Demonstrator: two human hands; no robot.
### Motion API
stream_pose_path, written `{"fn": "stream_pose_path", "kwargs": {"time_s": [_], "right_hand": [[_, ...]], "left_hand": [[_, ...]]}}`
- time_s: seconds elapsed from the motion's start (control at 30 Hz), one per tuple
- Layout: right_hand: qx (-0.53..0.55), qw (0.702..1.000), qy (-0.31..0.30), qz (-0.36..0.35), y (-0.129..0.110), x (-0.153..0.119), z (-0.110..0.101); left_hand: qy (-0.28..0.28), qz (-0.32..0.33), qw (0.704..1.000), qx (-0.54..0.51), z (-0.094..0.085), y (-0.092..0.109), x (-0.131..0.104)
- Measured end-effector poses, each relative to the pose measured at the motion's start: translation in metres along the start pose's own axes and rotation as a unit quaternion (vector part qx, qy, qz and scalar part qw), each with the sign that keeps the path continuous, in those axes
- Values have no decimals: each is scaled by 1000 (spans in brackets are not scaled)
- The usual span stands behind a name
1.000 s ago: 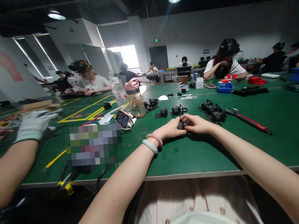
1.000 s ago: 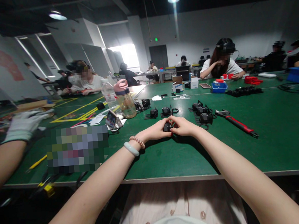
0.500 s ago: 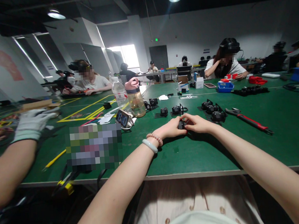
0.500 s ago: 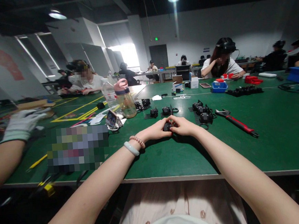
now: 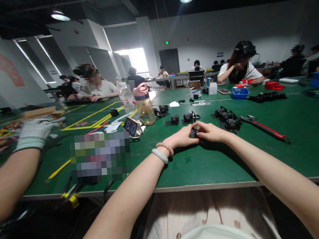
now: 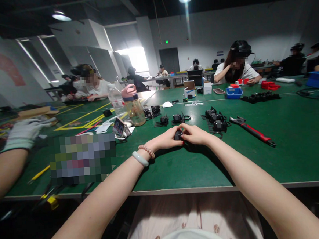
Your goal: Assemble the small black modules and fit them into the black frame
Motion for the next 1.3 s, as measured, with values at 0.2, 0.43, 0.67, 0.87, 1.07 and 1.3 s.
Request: {"fn": "stream_pose_path", "kwargs": {"time_s": [0.2, 0.43, 0.67, 0.87, 1.07, 1.3], "right_hand": [[3, 1000, 2, 12, 3, 0, -1], [8, 1000, 15, -20, -1, 2, -3], [3, 999, 14, -45, -3, 1, -1], [4, 998, 20, -64, -10, 1, -2], [-7, 998, 22, -62, -9, 1, -3], [-9, 999, 17, -46, -6, 1, -2]], "left_hand": [[-2, -11, 1000, 1, -2, 2, -1], [0, -1, 1000, 0, 0, 0, 0], [5, -12, 1000, -1, 0, -3, 1], [4, -3, 1000, 1, 0, -1, 1], [6, 7, 1000, -3, 1, -2, 1], [5, 0, 1000, -5, 1, -3, 1]]}}
Point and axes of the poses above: each hand's wrist, its own x-axis towards the middle knuckle, its own z-axis out of the palm, y = z × x, the point moved 10 cm from there along x, towards the middle knuckle, and after that the axes turned 13 degrees about x, right-handed, at the moved point
